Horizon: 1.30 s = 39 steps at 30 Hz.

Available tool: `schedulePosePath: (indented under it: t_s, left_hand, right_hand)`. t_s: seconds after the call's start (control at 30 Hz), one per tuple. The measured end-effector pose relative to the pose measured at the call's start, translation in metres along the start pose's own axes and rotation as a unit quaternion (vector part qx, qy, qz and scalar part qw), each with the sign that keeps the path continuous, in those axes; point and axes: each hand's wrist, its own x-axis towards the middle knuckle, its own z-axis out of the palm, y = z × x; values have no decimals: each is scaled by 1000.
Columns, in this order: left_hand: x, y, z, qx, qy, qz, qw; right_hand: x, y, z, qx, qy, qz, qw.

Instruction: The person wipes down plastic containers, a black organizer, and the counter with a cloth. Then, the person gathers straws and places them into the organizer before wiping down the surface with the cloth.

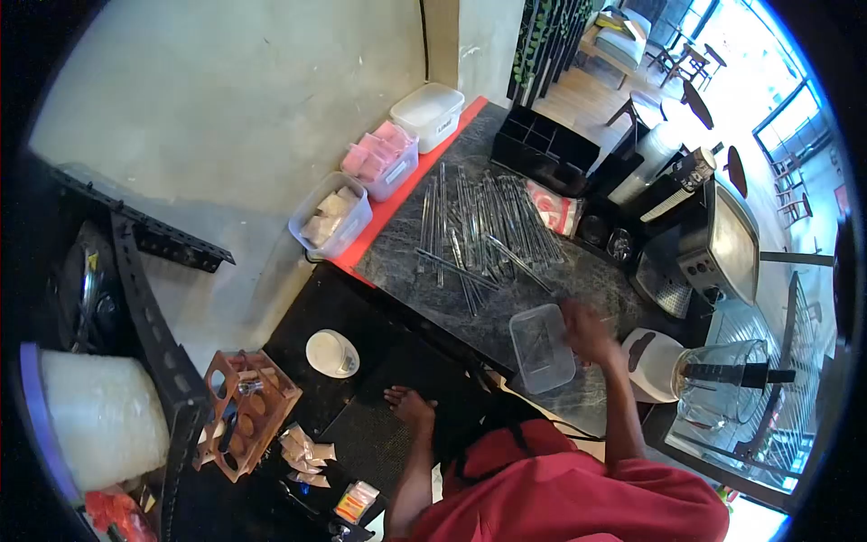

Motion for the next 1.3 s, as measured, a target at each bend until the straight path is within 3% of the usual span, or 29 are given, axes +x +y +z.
schedulePosePath:
  t_s: [0.1,0.23,0.3,0.33,0.4,0.47,0.5,0.53,0.6,0.67,0.73,0.8,0.83,1.07,1.27,1.3]
  left_hand:
    - [-4,-6,0,-11,11,18,1000]
    - [-9,-8,6,31,40,18,999]
    - [-7,-14,17,35,45,25,998]
    - [-5,-15,19,38,47,28,998]
    - [-10,-12,4,17,26,31,999]
    - [-10,-7,-6,-9,6,31,999]
    - [-9,-7,-6,-1,3,27,1000]
    - [-8,-7,-6,7,1,22,1000]
    - [-5,-8,-3,-2,12,20,1000]
    - [-1,-6,-5,-7,20,18,1000]
    - [1,-3,-10,13,14,4,1000]
    - [12,-6,-1,-4,7,1,1000]
    - [17,-9,4,-19,-4,0,1000]
    - [19,-5,-6,-32,2,-7,999]
    - [23,-2,-16,-44,-33,-18,998]
    - [22,-2,-16,-46,-31,-16,998]
  right_hand:
    - [-24,-20,20,-77,207,-7,975]
    - [-30,-25,-1,-70,199,23,977]
    - [-17,-6,-16,122,146,-17,982]
    - [-9,-17,-46,104,125,-46,986]
    - [8,-49,-106,290,55,-25,955]
    - [50,-71,-139,310,167,-80,933]
    - [83,-76,-148,357,201,-168,897]
    - [103,-94,-174,376,166,-117,904]
    - [172,-109,-194,279,236,-115,924]
    - [263,-109,-193,254,217,-39,942]
    - [311,-129,-197,353,115,-1,929]
    - [387,-120,-174,242,161,11,957]
    - [380,-138,-181,193,155,25,969]
    - [429,-134,-154,188,117,63,973]
    - [444,-130,-162,171,19,59,983]
    - [446,-131,-159,96,7,40,995]
